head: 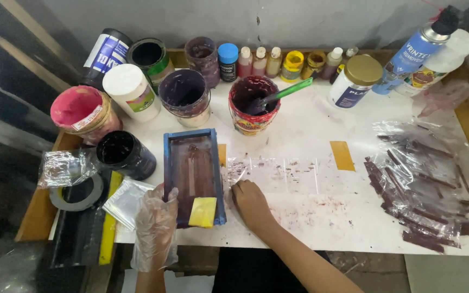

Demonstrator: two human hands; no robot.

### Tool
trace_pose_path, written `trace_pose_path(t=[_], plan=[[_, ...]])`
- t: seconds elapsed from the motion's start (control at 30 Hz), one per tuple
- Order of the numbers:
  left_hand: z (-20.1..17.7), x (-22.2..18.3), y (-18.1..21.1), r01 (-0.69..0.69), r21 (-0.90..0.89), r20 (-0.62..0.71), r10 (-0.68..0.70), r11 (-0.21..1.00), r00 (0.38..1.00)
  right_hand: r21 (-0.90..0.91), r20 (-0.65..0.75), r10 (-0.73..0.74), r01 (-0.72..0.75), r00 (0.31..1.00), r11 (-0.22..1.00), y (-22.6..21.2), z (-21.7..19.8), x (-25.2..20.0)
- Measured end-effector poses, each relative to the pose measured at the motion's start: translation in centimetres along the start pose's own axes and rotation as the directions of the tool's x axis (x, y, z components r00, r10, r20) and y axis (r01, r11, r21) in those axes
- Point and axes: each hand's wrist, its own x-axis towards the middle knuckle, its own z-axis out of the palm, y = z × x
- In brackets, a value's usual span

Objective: Cleaning the interior of a manual printing frame using a sponge and cleaning solution

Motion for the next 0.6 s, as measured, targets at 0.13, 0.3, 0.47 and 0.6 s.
trace_pose_path(t=[0.13, 0.3, 0.47, 0.6], plan=[[0.7, 0.4, -0.9, -0.034, 0.021, -0.040, 0.035, 0.999, 0.999, 0.128, 0.022, 0.030, -0.033, 0.999, 0.991, -0.5, -0.7, -0.2], [3.4, 2.4, -3.8, -0.324, 0.191, -0.264, 0.367, 0.926, 0.892, 0.237, 0.144, 0.037, -0.071, 0.989, 0.969, -0.2, -3.1, -0.6], [1.0, 0.7, -0.1, 0.038, 0.126, -0.003, -0.037, 0.991, 0.999, 0.360, 0.124, 0.418, -0.434, 0.900, 0.826, 4.7, -7.0, -4.9], [1.2, 0.7, 0.5, 0.070, 0.124, 0.064, -0.079, 0.990, 0.995, 0.214, -0.015, 0.581, -0.565, 0.814, 0.797, 11.4, -10.2, -9.2]])
